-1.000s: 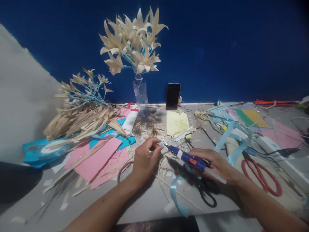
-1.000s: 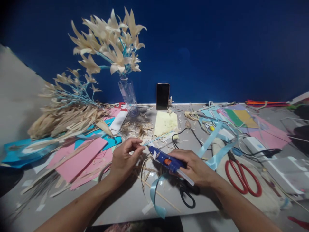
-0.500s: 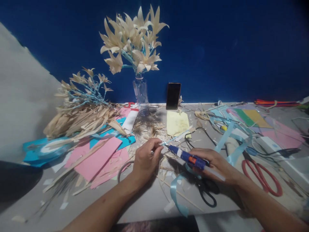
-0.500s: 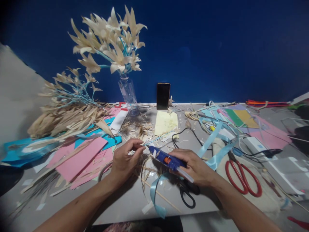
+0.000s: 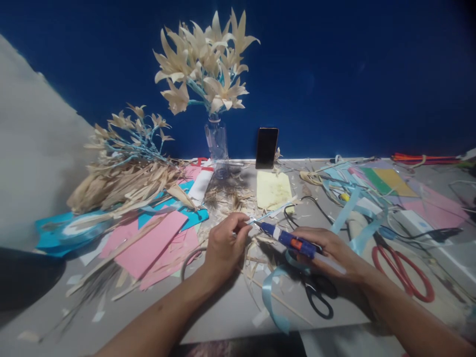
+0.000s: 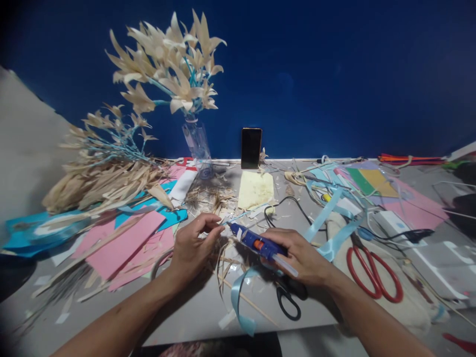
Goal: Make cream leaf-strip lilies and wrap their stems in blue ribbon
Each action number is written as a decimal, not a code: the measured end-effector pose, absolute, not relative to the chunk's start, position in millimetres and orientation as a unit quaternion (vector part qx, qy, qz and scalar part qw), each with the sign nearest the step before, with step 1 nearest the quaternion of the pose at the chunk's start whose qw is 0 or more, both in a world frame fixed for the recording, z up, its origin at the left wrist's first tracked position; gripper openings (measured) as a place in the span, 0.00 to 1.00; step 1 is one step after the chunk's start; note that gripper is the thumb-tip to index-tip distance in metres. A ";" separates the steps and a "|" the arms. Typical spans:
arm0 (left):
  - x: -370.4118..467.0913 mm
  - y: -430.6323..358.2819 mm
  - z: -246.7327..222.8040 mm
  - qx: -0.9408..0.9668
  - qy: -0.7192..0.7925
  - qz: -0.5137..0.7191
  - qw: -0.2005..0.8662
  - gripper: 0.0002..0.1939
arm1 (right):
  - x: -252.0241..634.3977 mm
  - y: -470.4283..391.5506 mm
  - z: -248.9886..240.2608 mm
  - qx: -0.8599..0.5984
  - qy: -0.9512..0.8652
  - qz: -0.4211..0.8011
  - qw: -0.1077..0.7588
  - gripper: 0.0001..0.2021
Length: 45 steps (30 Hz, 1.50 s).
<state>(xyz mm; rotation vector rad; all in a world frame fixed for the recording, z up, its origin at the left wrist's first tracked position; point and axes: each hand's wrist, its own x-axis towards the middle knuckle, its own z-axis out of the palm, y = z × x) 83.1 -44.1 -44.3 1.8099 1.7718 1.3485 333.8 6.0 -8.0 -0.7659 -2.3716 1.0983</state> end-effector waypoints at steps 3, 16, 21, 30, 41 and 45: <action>82.9 -44.1 -44.2 0.622 0.615 0.465 0.139 0.04 | 333.7 5.9 -6.2 -0.272 -0.852 0.396 0.208 0.12; 84.5 -44.9 -43.6 0.616 0.622 0.460 0.148 0.03 | 336.1 5.4 -8.9 -0.266 -0.861 0.378 0.213 0.15; 84.4 -44.3 -43.3 0.616 0.621 0.460 0.152 0.04 | 336.6 6.1 -8.3 -0.262 -0.864 0.371 0.218 0.15; 82.7 -43.3 -46.0 0.617 0.616 0.466 0.150 0.04 | 342.6 7.3 -14.6 -0.272 -0.871 0.345 0.221 0.15; 84.7 -41.4 -34.8 0.478 0.624 0.540 0.302 0.06 | 343.5 0.5 -23.2 -0.290 -0.854 0.333 0.276 0.12; 80.1 -35.0 -27.0 0.352 0.584 0.621 0.387 0.13 | 334.3 0.9 -27.5 -0.315 -0.870 0.264 0.274 0.17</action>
